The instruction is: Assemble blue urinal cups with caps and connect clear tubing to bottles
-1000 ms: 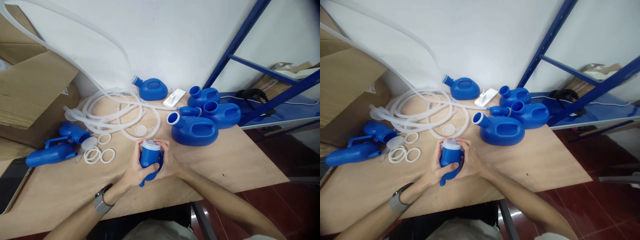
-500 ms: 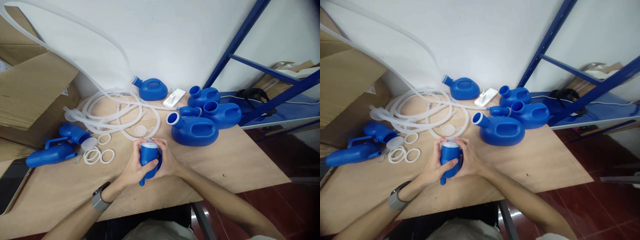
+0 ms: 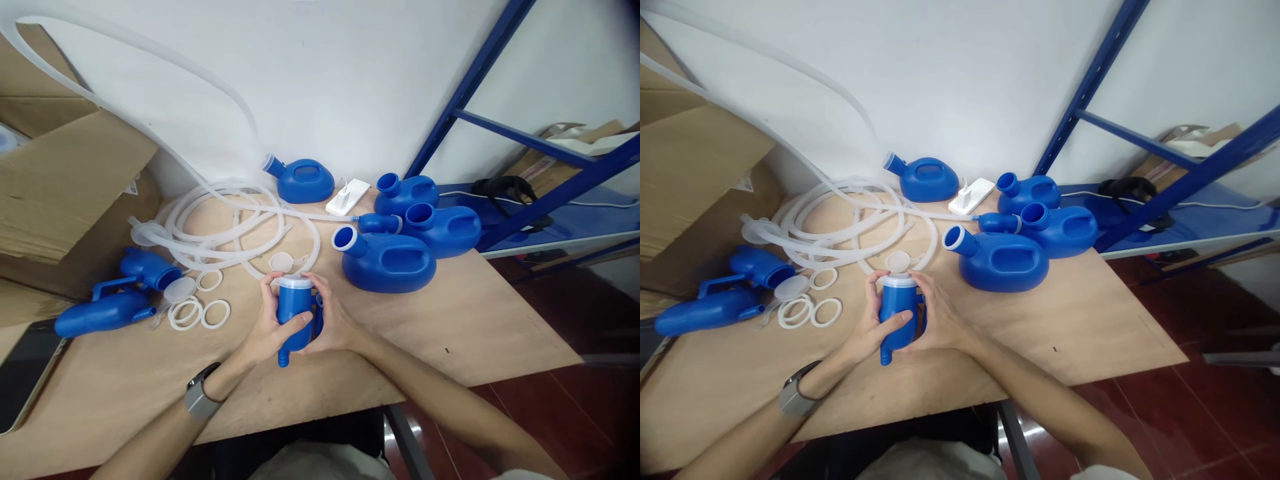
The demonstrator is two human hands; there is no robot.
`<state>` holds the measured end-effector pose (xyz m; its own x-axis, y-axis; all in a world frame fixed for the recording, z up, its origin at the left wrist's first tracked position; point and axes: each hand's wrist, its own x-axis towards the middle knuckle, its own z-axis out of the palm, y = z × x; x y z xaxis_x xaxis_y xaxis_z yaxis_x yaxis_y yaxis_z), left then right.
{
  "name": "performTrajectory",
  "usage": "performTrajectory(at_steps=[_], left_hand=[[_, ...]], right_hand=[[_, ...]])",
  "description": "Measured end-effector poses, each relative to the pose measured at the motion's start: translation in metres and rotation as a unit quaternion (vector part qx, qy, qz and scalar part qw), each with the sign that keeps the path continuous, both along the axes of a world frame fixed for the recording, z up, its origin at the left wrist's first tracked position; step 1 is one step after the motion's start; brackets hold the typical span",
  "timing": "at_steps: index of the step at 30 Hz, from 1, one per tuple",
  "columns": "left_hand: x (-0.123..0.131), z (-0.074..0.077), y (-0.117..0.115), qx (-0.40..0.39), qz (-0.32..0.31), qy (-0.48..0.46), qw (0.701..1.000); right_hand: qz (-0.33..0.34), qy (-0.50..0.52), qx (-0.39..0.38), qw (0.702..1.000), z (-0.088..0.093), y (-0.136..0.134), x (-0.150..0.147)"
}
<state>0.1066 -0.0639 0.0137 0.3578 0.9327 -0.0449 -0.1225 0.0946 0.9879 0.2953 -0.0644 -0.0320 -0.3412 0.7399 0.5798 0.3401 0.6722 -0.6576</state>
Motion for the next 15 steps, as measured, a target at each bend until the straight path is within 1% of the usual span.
performTrajectory(at_steps=[2, 4, 6, 8, 10, 12, 15], left_hand=[[0.0, 0.001, 0.001, -0.017, 0.014, -0.021, 1.0], [0.0, 0.003, 0.003, -0.055, 0.018, -0.063, 0.996], [-0.001, 0.006, 0.005, -0.099, 0.021, -0.112, 0.989], [-0.002, 0.008, 0.007, -0.125, 0.03, -0.144, 0.981], [-0.004, 0.008, 0.009, -0.121, 0.045, -0.146, 0.981], [-0.006, 0.007, 0.011, -0.1, 0.059, -0.121, 0.986], [-0.008, 0.005, 0.013, -0.065, 0.083, -0.081, 0.991]], right_hand=[[0.018, 0.008, -0.03, 0.999, -0.001, 0.0, 0.0], [0.05, 0.026, -0.06, 0.997, -0.005, 0.003, 0.001], [0.082, 0.066, -0.072, 0.992, -0.009, 0.006, 0.003], [0.096, 0.112, -0.081, 0.986, -0.008, 0.01, 0.006], [0.087, 0.141, -0.108, 0.98, -0.002, 0.012, 0.009], [0.048, 0.161, -0.161, 0.972, 0.008, 0.012, 0.011], [-0.015, 0.212, -0.245, 0.946, 0.019, 0.012, 0.009]])
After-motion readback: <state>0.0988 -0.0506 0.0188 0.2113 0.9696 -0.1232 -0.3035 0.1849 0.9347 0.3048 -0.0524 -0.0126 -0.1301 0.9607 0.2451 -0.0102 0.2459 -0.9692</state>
